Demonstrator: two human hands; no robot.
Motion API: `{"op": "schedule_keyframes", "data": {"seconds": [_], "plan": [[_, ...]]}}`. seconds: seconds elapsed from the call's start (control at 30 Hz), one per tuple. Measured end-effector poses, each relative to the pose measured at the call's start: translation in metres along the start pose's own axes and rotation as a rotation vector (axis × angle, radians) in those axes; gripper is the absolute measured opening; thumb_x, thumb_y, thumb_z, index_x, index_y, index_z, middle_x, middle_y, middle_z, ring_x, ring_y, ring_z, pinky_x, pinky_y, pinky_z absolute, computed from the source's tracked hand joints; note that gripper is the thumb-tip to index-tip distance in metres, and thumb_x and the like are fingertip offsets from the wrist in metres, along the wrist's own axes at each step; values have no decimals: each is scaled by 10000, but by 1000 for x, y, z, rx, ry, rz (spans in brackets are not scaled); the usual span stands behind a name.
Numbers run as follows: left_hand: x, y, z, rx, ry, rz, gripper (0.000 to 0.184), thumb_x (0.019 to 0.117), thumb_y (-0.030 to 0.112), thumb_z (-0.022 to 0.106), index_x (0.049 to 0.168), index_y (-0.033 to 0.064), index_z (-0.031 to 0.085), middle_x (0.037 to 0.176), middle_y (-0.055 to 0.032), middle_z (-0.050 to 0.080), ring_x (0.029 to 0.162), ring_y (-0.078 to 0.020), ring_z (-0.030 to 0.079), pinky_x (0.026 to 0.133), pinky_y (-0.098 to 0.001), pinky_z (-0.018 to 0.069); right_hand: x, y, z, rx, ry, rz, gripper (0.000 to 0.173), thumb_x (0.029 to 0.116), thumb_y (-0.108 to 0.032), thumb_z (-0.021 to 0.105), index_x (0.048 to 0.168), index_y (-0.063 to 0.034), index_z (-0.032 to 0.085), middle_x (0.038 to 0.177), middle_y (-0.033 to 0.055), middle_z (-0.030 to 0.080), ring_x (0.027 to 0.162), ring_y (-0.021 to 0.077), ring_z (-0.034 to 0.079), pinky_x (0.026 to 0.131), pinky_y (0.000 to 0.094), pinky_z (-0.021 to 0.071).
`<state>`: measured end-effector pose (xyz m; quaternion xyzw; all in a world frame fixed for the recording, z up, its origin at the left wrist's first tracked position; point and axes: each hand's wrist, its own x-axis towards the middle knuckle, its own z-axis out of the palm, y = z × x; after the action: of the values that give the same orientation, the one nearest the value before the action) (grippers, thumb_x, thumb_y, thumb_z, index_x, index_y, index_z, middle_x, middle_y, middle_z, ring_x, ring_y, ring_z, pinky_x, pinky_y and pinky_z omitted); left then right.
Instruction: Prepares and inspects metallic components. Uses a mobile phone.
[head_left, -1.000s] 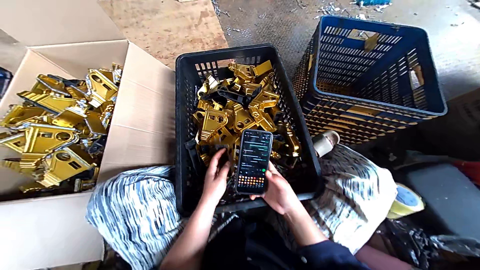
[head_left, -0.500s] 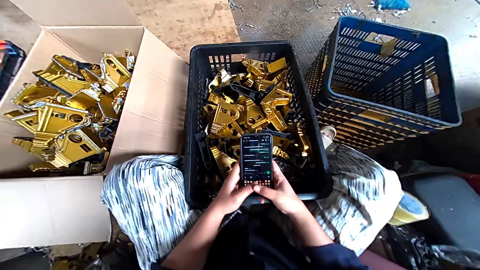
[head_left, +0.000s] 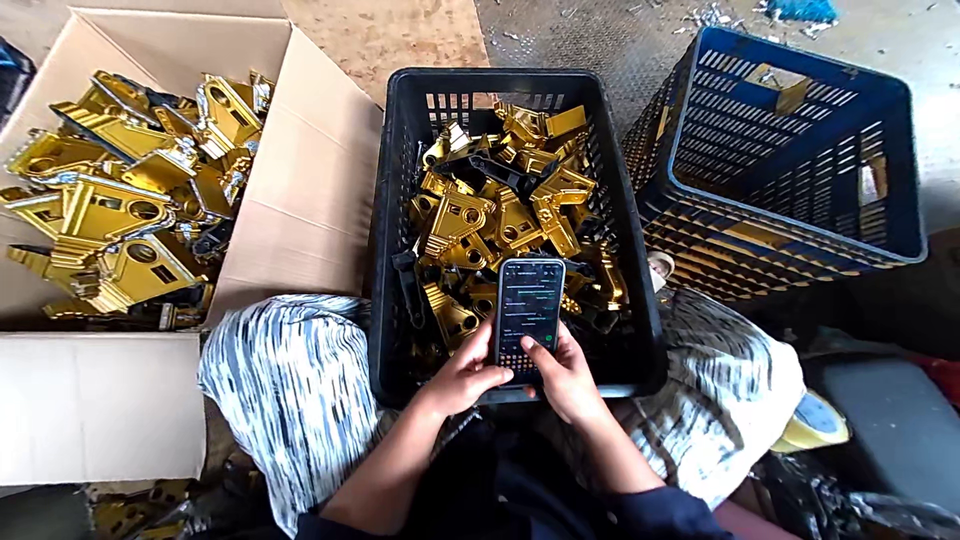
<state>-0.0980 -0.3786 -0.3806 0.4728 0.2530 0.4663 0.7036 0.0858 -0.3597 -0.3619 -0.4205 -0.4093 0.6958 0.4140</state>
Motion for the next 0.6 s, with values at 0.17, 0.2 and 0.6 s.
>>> {"op": "schedule_keyframes", "data": {"seconds": [0.17, 0.2, 0.6], "plan": [[0, 0, 3, 68, 112, -22, 649, 991, 9, 499, 1549, -69, 176, 1391, -144, 566, 1244, -167, 603, 1089, -354, 497, -1, 4, -3, -34, -56, -42, 472, 936, -142, 695, 1331, -26, 465, 1012, 108, 718, 681, 146, 695, 487, 247, 560], [1, 0, 3, 92, 140, -32, 632, 1003, 28, 510, 1544, -64, 197, 1386, -139, 569, 1241, -160, 603, 1089, -345, 498, 0, 5, -4, -49, -85, -58, 537, 912, -142, 732, 1349, -23, 445, 1029, 110, 716, 688, 145, 691, 497, 245, 559], [0, 2, -6, -50, 72, -104, 744, 905, -83, 436, 1582, 25, 148, 1414, -149, 552, 1247, -214, 604, 1073, -407, 507, 1, 5, -16, 42, -202, -1, 621, 922, 30, 513, 1510, -48, 328, 1145, 151, 690, 824, 217, 725, 586, 317, 612]]}}
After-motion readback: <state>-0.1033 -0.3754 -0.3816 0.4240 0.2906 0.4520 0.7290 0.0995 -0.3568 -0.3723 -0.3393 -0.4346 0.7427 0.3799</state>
